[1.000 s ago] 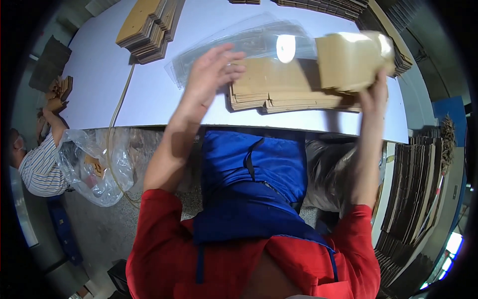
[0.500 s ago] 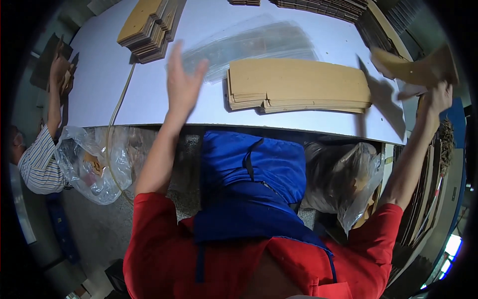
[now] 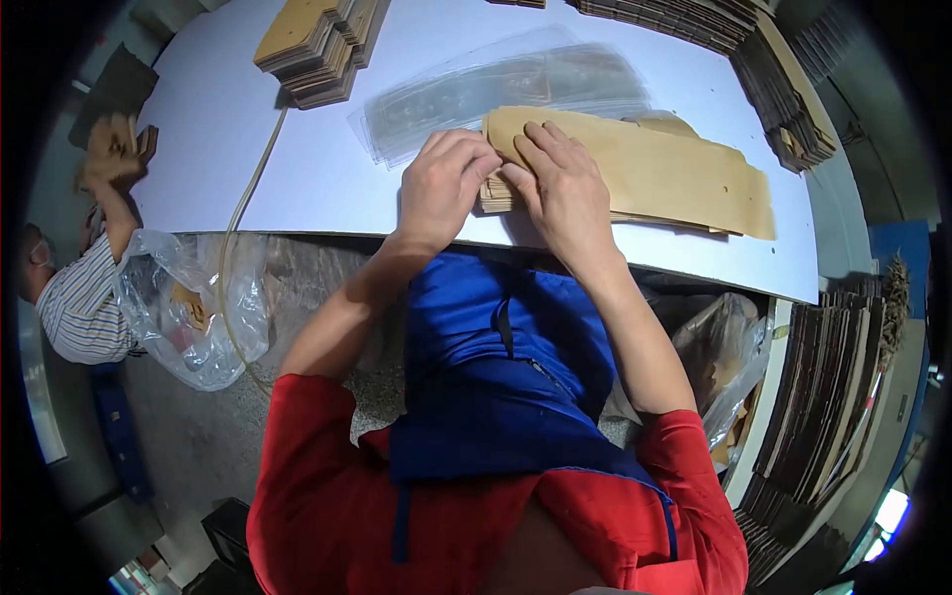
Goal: The recorder is folding flat cardboard components and organizing them into stacks or placing them into a plastic bag at a workstation.
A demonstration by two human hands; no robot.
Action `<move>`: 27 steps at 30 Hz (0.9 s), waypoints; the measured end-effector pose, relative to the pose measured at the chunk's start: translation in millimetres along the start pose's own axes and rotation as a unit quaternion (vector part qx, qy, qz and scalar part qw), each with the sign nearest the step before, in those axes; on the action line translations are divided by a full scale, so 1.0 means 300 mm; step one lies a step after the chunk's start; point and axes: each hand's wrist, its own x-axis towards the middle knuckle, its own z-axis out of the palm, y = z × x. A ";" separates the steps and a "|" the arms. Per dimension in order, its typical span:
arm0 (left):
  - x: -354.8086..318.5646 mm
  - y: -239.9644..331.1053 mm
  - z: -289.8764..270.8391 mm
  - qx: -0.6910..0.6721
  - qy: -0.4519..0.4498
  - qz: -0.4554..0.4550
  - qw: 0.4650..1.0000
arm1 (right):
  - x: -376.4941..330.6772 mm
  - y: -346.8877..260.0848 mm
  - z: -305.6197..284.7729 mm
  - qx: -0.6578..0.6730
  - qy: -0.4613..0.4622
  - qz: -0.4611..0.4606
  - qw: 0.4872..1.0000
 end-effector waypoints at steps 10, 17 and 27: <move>-0.014 0.022 -0.065 -0.053 -0.031 0.033 0.998 | -0.017 0.041 -0.008 0.023 -0.017 0.013 0.999; 0.019 -0.005 0.012 0.054 0.012 0.072 0.996 | -0.034 0.044 -0.018 0.014 -0.015 0.001 1.000; 0.093 0.099 0.077 0.004 0.148 -0.051 0.988 | 0.000 0.092 -0.117 0.314 -0.025 0.296 0.902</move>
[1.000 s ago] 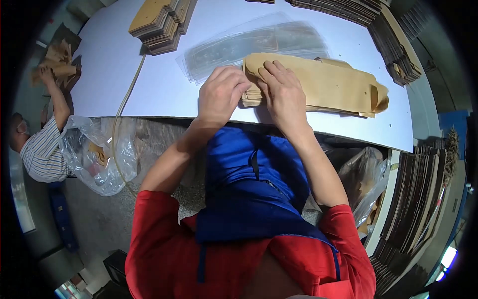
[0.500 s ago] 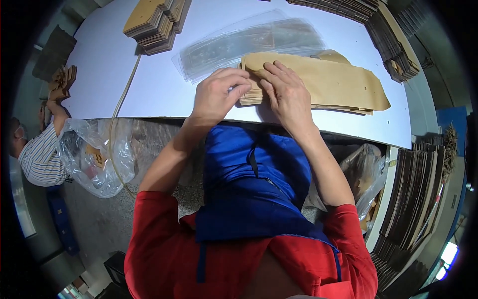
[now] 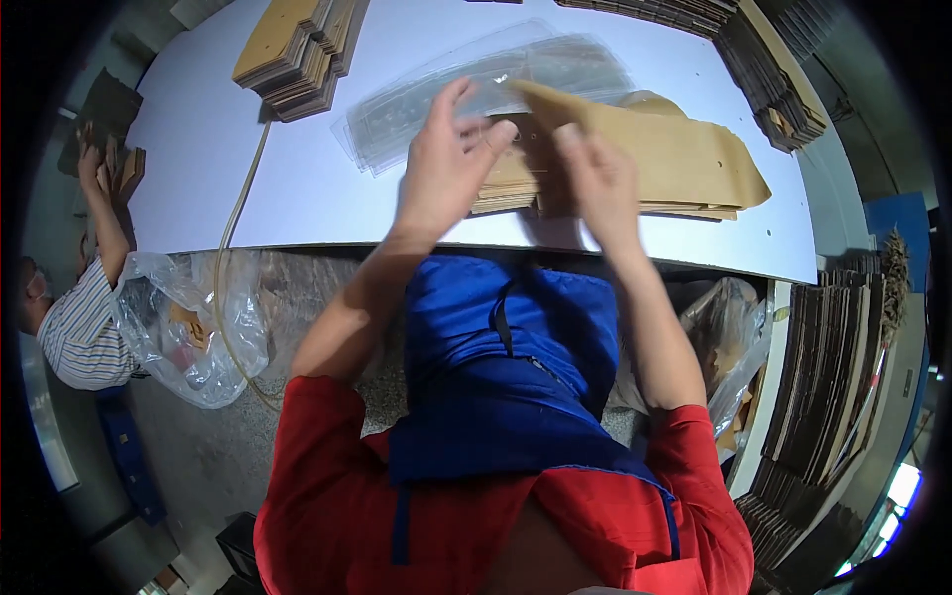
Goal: The recorder is folding flat cardboard components and organizing them into stacks or placing them into a plastic bag at a workstation.
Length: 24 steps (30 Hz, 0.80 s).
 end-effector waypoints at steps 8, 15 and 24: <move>0.171 -0.268 -0.206 -0.343 -0.062 -0.318 0.882 | 0.266 0.389 -0.939 0.407 0.339 0.143 0.836; 0.243 -0.496 -0.220 -0.145 0.016 -0.257 0.955 | 0.206 0.370 -1.584 0.326 0.439 -0.048 0.836; 0.156 0.311 0.193 -0.256 -0.146 0.066 0.953 | -0.049 -0.186 -1.414 0.140 0.284 -0.107 0.943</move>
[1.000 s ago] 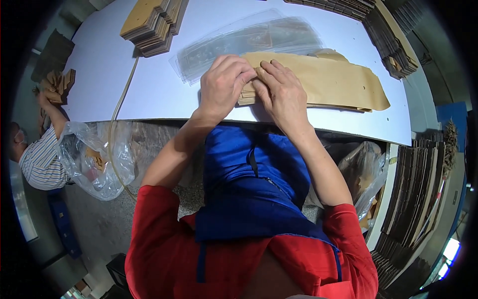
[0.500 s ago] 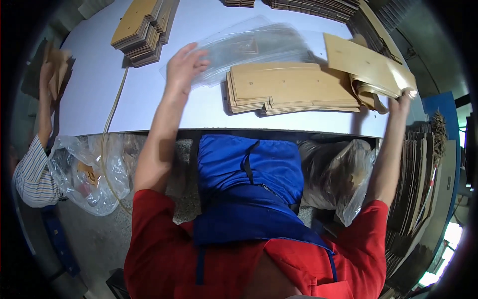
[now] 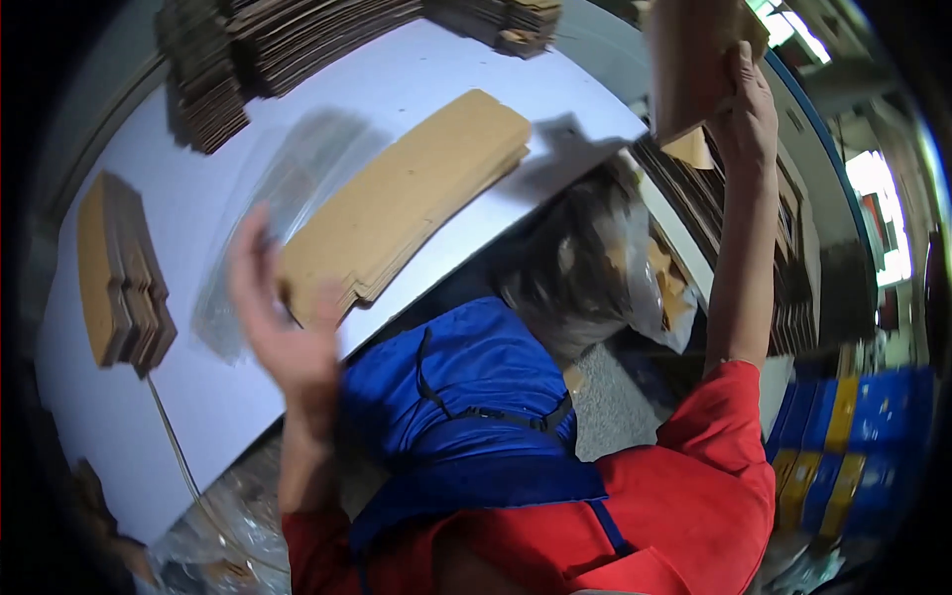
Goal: The recorder is folding flat cardboard components and organizing them into stacks or placing them into a plastic bag at a workstation.
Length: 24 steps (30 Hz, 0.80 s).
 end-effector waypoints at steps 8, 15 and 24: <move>-0.050 0.335 0.694 -0.240 -0.295 0.090 0.921 | -0.425 -0.212 -0.134 0.139 -0.117 0.138 0.974; -0.098 0.495 0.902 -0.341 -0.585 -0.234 0.697 | -0.402 -0.221 -0.304 0.176 0.002 0.237 0.955; -0.211 0.587 1.160 -0.132 -0.595 -0.122 0.783 | -0.508 -0.061 -0.748 -0.191 0.125 -0.046 0.972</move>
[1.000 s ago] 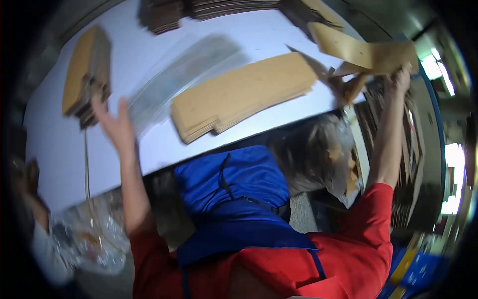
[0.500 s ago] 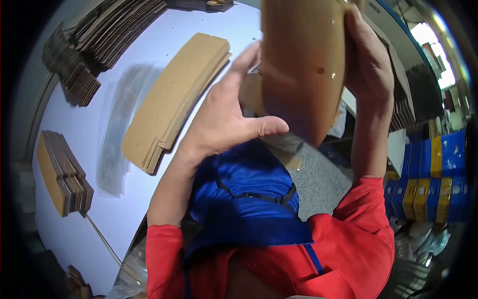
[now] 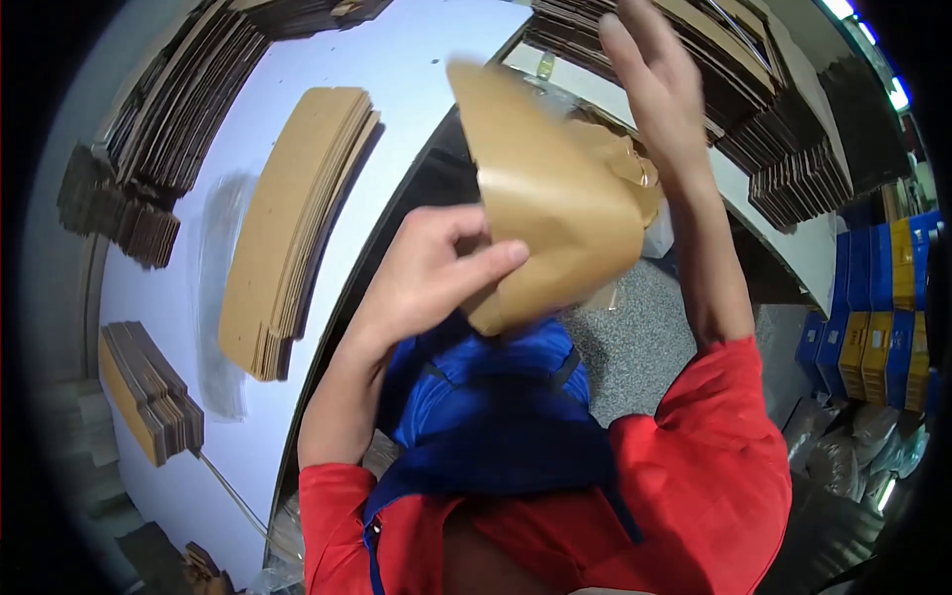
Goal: The recorder is folding flat cardboard components and organizing them into stacks or placing them into a plastic bag at a workstation.
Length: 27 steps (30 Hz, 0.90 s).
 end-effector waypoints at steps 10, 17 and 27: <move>0.402 0.116 0.379 0.152 -0.013 0.115 0.982 | -0.262 0.185 -0.568 -0.122 -0.362 0.081 0.921; 0.614 -0.163 0.503 -0.122 0.131 -0.103 0.978 | -0.231 0.480 -0.868 0.067 0.105 0.339 0.932; 0.701 -0.262 0.614 -0.285 0.086 -0.140 0.944 | -0.201 0.630 -0.679 -0.527 -0.205 -0.017 0.824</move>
